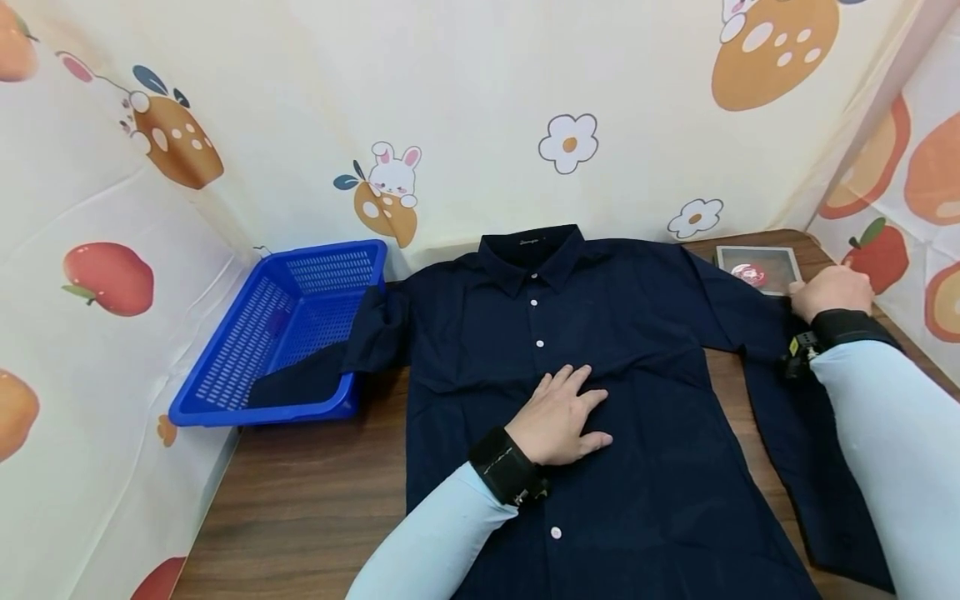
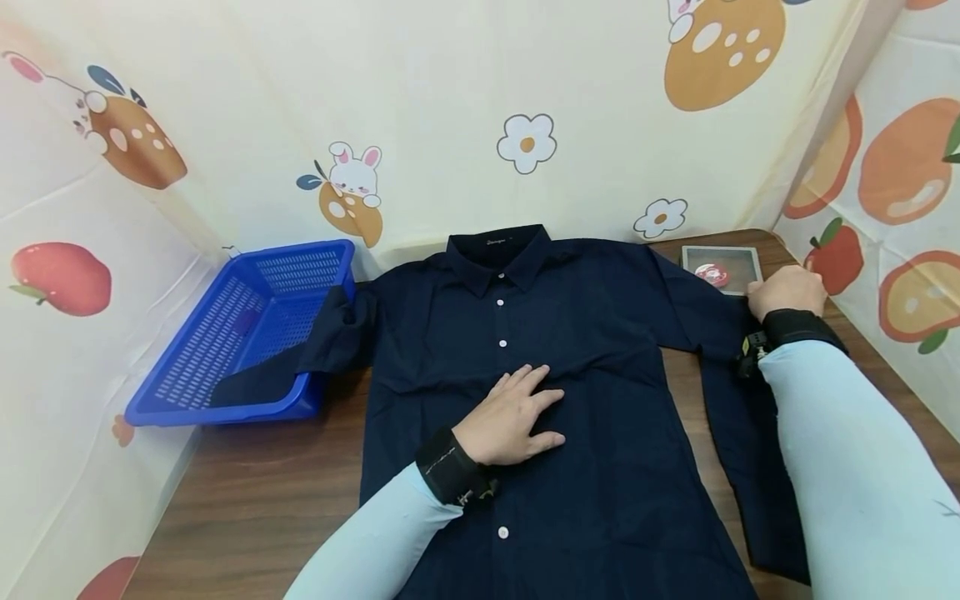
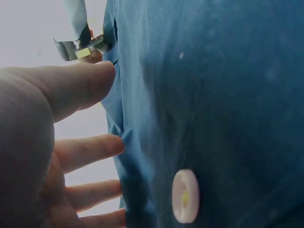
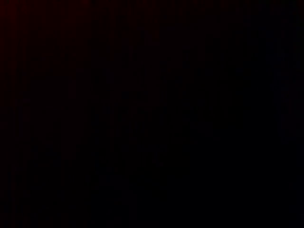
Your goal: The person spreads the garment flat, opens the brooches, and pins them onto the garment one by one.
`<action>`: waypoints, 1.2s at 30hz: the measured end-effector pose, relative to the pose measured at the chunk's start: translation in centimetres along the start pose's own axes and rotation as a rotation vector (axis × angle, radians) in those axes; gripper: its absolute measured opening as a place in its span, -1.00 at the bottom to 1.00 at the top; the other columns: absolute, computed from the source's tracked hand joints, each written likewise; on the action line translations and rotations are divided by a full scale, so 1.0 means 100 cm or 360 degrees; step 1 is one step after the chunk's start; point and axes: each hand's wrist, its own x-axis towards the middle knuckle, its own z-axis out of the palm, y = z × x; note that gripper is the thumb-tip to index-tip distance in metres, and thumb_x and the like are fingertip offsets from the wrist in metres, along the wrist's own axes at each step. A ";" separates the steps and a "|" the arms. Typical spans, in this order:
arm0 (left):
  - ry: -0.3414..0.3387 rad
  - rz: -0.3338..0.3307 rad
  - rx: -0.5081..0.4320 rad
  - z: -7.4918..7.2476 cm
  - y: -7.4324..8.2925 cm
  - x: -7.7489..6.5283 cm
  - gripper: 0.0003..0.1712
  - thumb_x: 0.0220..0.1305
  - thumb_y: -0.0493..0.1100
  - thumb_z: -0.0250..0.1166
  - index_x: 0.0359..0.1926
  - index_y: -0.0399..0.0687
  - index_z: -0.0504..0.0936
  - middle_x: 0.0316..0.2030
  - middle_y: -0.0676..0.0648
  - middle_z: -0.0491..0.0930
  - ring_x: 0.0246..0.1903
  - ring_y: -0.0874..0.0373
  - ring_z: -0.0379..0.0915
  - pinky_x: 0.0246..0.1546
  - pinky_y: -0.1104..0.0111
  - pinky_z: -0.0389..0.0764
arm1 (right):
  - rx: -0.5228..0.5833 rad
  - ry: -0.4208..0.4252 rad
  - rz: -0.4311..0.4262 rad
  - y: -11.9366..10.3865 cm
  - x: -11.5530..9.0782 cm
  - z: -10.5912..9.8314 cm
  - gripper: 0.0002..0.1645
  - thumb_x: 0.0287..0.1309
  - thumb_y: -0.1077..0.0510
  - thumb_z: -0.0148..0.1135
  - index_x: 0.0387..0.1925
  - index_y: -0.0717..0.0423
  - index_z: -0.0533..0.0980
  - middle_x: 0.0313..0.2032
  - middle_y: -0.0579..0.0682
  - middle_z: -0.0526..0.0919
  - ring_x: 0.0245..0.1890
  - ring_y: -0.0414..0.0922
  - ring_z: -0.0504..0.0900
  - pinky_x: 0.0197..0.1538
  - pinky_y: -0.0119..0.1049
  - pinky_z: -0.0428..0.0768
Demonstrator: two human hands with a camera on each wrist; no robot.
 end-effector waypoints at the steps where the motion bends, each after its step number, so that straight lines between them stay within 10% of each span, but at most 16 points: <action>1: 0.0001 -0.0001 0.0000 0.000 0.000 0.000 -0.31 0.25 0.31 0.18 0.32 0.14 0.41 0.43 -0.11 0.10 0.40 -0.07 0.02 0.33 0.04 0.16 | -0.0003 0.0013 0.0011 0.000 0.001 -0.001 -0.26 0.27 0.03 -0.12 -0.21 0.87 0.34 -0.37 0.62 0.45 -0.32 0.39 0.48 -0.48 -0.05 0.48; 16: 0.0084 0.0020 -0.0052 -0.006 -0.003 -0.001 -0.32 0.26 0.27 0.20 0.31 0.09 0.42 0.42 -0.14 0.13 0.38 -0.07 0.06 0.31 0.05 0.20 | 0.0221 0.0305 0.0083 -0.010 0.000 -0.030 -0.34 0.27 0.06 -0.16 -0.51 0.71 0.43 -0.49 0.51 0.44 -0.26 0.39 0.37 -0.29 0.10 0.36; 26: 0.0393 0.0005 -0.0371 -0.028 -0.027 -0.006 -0.35 0.30 0.14 0.23 0.32 -0.02 0.40 0.34 -0.13 0.26 0.33 0.06 0.17 0.28 0.22 0.28 | 0.0553 0.0441 -0.0261 -0.056 -0.019 -0.026 -0.53 0.15 0.15 -0.08 -0.52 0.41 0.64 -0.67 0.21 0.62 -0.24 0.36 0.46 -0.08 0.18 0.27; 30: 0.0560 0.0013 -0.0547 -0.037 -0.041 -0.009 -0.38 0.32 0.08 0.24 0.30 -0.08 0.41 0.28 -0.10 0.36 0.26 0.12 0.28 0.22 0.29 0.34 | 0.0638 0.0401 -0.0341 -0.080 -0.029 -0.027 -0.54 0.21 0.12 -0.05 -0.42 0.36 0.67 -0.67 0.08 0.66 -0.23 0.26 0.54 -0.19 -0.01 0.29; 36: 0.0771 -0.0008 -0.0885 -0.046 -0.064 -0.011 -0.44 0.32 -0.04 0.25 0.27 -0.14 0.42 0.09 -0.08 0.54 0.08 0.11 0.46 0.03 0.22 0.50 | 0.0803 0.0310 -0.0392 -0.115 -0.047 -0.026 -0.55 0.26 0.06 -0.03 -0.28 0.31 0.69 -0.61 0.02 0.70 -0.64 -0.39 0.58 -0.38 -0.44 0.35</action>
